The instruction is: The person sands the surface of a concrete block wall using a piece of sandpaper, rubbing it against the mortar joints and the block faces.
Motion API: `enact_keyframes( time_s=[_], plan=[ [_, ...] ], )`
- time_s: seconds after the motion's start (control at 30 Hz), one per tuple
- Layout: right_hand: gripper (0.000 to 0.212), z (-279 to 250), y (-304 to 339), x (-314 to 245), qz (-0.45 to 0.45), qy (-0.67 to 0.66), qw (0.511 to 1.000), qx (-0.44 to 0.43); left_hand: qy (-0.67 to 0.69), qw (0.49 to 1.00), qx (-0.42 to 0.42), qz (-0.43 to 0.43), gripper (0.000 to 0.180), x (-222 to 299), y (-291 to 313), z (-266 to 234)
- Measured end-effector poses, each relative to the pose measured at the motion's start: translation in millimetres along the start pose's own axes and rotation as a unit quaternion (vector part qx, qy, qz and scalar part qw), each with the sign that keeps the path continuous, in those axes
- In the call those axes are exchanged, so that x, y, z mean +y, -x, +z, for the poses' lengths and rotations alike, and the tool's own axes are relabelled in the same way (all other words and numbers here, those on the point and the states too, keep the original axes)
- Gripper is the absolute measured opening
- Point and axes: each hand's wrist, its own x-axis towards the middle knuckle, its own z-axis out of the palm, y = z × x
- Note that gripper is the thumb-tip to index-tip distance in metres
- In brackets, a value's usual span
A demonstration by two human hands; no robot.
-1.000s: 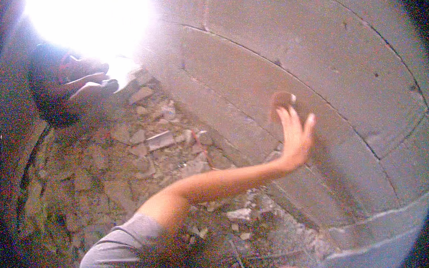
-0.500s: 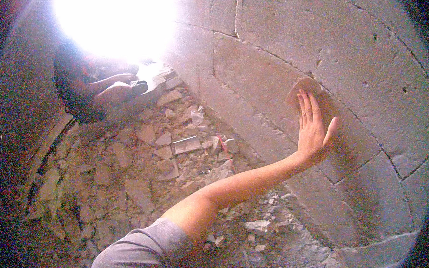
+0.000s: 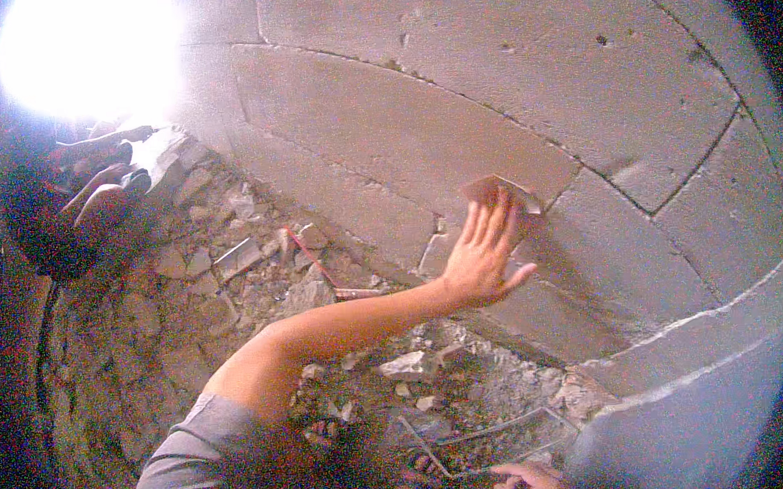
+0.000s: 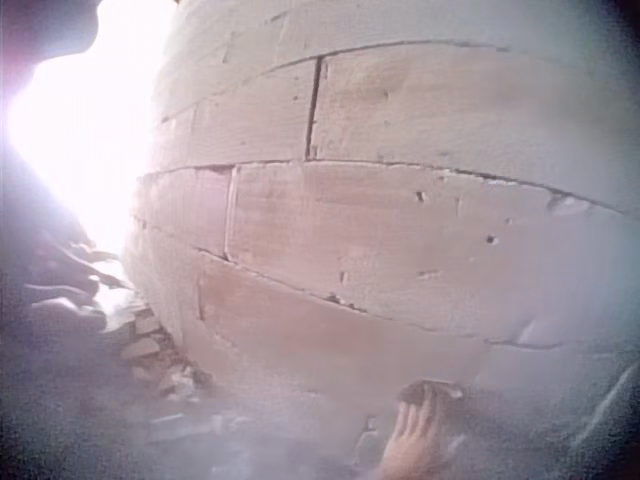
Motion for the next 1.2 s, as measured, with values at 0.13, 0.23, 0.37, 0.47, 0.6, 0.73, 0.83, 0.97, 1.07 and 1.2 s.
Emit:
enact_keyframes(
  time_s=[0.13,0.23,0.37,0.47,0.6,0.73,0.83,0.97,1.07,1.2],
  plan=[
    [0.025,-2.8,5.1,6.1,-0.033,0.025,0.999,0.010,-0.009,0.995,0.084,-0.058,0.089,-19.6,-37.8,-20.7],
    [0.024,-1.8,6.7,13.3,-0.005,-0.006,1.000,0.004,-0.013,0.978,0.182,-0.097,0.087,-35.2,-61.4,-45.1],
    [0.024,-2.4,9.9,15.0,-0.012,-0.020,1.000,0.009,0.010,0.958,0.254,-0.132,0.088,-56.3,-73.7,-59.0],
    [0.024,-2.7,10.9,17.1,-0.003,-0.031,0.999,0.009,0.008,0.964,0.232,-0.130,0.090,-45.3,-62.4,-48.0],
    [0.025,-4.6,7.4,13.7,0.004,-0.012,1.000,0.006,0.024,0.989,0.109,-0.097,0.093,-10.2,-27.3,-14.9],
    [0.025,-2.0,5.2,8.3,0.015,-0.009,1.000,0.004,0.039,0.999,-0.017,-0.030,0.095,17.8,3.9,13.3],
    [0.025,-1.1,2.3,-1.5,-0.014,0.017,1.000,0.011,0.021,0.999,-0.023,-0.019,0.093,24.0,2.1,13.1],
    [0.024,0.8,5.8,2.3,-0.019,-0.004,1.000,0.018,0.029,0.996,0.071,-0.051,0.090,-5.7,-32.2,-13.5],
    [0.023,-0.3,6.3,11.5,-0.016,-0.015,1.000,0.017,0.022,0.968,0.227,-0.107,0.087,-34.1,-66.5,-46.0],
    [0.024,-2.3,7.2,14.1,0.020,-0.032,0.999,0.007,-0.024,0.961,0.243,-0.127,0.088,-45.6,-66.4,-44.3]
  ],
)
